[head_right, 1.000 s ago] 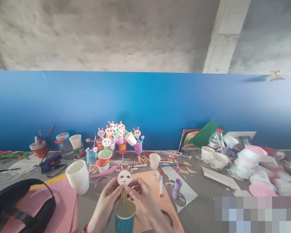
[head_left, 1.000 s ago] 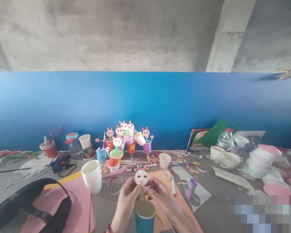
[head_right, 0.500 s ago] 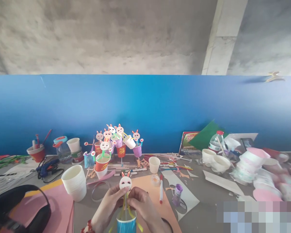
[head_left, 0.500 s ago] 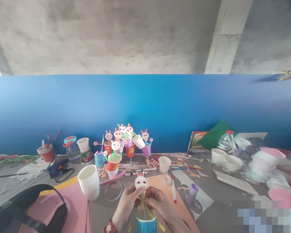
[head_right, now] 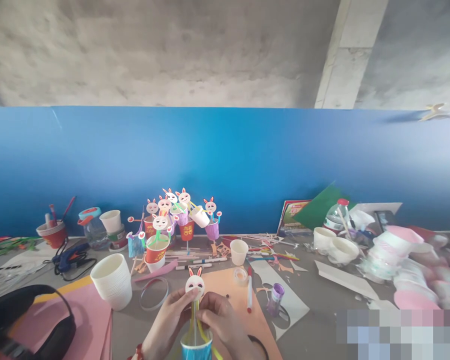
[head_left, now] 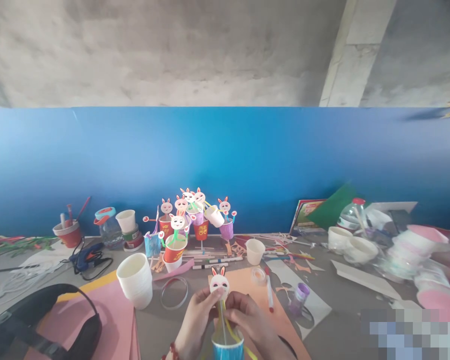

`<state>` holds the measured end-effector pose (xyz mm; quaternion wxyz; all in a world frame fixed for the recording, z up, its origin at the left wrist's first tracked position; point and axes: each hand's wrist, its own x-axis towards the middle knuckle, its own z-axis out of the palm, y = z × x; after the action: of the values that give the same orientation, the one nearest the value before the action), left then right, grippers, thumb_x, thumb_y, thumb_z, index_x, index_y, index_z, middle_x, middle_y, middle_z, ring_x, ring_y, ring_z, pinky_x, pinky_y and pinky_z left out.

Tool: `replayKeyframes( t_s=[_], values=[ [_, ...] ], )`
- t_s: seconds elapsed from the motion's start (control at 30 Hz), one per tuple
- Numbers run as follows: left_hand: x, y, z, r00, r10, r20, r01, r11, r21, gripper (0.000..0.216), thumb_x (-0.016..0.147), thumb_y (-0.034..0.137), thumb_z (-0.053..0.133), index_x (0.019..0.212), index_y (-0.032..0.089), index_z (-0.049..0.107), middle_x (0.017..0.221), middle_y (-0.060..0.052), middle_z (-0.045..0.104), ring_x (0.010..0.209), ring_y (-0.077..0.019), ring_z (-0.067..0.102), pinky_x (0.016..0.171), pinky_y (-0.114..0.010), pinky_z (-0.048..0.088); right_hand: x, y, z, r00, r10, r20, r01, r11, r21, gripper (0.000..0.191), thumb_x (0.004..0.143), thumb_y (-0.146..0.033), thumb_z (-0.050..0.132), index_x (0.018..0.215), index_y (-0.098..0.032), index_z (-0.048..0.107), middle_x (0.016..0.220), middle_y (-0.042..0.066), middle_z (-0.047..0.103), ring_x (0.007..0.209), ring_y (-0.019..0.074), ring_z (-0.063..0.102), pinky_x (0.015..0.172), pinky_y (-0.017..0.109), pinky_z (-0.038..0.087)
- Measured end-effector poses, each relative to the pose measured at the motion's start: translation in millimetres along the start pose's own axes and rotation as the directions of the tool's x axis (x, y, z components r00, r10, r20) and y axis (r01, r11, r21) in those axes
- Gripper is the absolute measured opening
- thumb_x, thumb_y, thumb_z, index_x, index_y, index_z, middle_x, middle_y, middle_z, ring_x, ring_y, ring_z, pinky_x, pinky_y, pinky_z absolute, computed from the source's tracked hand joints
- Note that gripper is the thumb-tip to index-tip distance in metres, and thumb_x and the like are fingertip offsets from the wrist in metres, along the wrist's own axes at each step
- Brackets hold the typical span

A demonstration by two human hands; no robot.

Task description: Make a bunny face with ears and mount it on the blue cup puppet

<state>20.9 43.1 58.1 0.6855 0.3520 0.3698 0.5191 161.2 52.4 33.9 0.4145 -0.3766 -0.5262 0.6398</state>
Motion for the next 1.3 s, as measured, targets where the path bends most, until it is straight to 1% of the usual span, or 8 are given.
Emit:
replayKeyframes(
  t_s=[0.13,0.33,0.43,0.6,0.8,1.03,1.13,1.3],
  values=[
    [0,-4,0,1.000,-0.008,-0.005,0.008,0.999,-0.044,0.036,0.066,0.047,0.082,0.071,0.012,0.073,0.055,0.000,0.061,0.050,-0.0139,0.057,0.050,-0.024,0.046,-1,0,1,1.000,0.007,0.009,-0.007,1.000,0.000,0.013,0.065,-0.026,0.064,0.062,-0.020,0.053,0.053,-0.006,0.051,0.050,0.0115,0.046,0.054,0.025,0.033],
    [-4,0,7,0.995,0.003,0.104,0.016,0.984,-0.179,0.032,0.070,0.040,0.082,0.081,0.011,0.074,0.066,-0.005,0.068,0.066,-0.0177,0.064,0.062,-0.026,0.049,-1,0,0,0.998,0.003,-0.059,-0.003,1.000,-0.003,0.014,0.066,-0.024,0.062,0.060,-0.021,0.050,0.051,-0.008,0.044,0.048,0.0096,0.038,0.051,0.024,0.027],
    [-3,-1,6,0.998,-0.001,0.062,0.014,0.977,-0.215,0.030,0.064,0.037,0.086,0.077,0.012,0.074,0.064,-0.004,0.068,0.065,-0.0164,0.064,0.061,-0.023,0.048,0,3,0,0.998,0.009,-0.064,-0.010,1.000,-0.017,0.014,0.065,-0.024,0.063,0.060,-0.021,0.050,0.050,-0.008,0.044,0.049,0.0097,0.037,0.050,0.023,0.026],
    [0,-7,2,1.000,-0.025,0.001,0.025,0.974,-0.227,0.025,0.063,0.031,0.087,0.074,0.012,0.074,0.057,-0.001,0.066,0.056,-0.0131,0.062,0.056,-0.021,0.046,-2,4,2,0.999,-0.004,-0.054,0.003,0.999,-0.032,0.013,0.066,-0.023,0.061,0.060,-0.020,0.050,0.052,-0.008,0.045,0.049,0.0095,0.037,0.050,0.023,0.026],
    [-1,-8,2,1.000,-0.007,-0.009,0.005,0.961,-0.276,0.028,0.063,0.031,0.087,0.079,0.013,0.075,0.067,-0.003,0.071,0.061,-0.0122,0.063,0.060,-0.020,0.047,-2,-1,0,0.999,-0.004,-0.054,0.001,0.999,-0.052,0.011,0.066,-0.024,0.062,0.063,-0.020,0.052,0.053,-0.008,0.046,0.048,0.0089,0.037,0.050,0.023,0.025],
    [3,-12,-1,0.999,-0.020,-0.037,0.008,0.958,-0.287,0.025,0.060,0.027,0.089,0.071,0.010,0.074,0.058,-0.002,0.068,0.053,-0.0102,0.060,0.053,-0.019,0.044,0,5,0,0.999,-0.011,-0.034,0.009,0.998,-0.054,0.009,0.067,-0.022,0.059,0.063,-0.020,0.051,0.053,-0.008,0.047,0.049,0.0090,0.038,0.050,0.023,0.026],
    [2,-11,0,0.999,-0.039,-0.019,0.031,0.952,-0.305,0.025,0.061,0.028,0.088,0.070,0.011,0.073,0.060,-0.003,0.068,0.055,-0.0125,0.062,0.055,-0.021,0.045,-1,3,-1,0.998,-0.032,-0.047,0.028,0.997,-0.069,0.009,0.067,-0.021,0.059,0.063,-0.020,0.051,0.053,-0.008,0.046,0.049,0.0090,0.038,0.051,0.023,0.026],
    [0,-8,2,0.996,-0.086,-0.006,0.080,0.942,-0.326,0.028,0.058,0.026,0.090,0.076,0.011,0.074,0.067,-0.006,0.072,0.064,-0.0189,0.068,0.061,-0.026,0.049,0,5,-4,0.997,-0.059,-0.047,0.055,0.995,-0.088,0.009,0.067,-0.019,0.058,0.064,-0.020,0.050,0.055,-0.008,0.046,0.050,0.0094,0.038,0.051,0.023,0.026]
  ],
)
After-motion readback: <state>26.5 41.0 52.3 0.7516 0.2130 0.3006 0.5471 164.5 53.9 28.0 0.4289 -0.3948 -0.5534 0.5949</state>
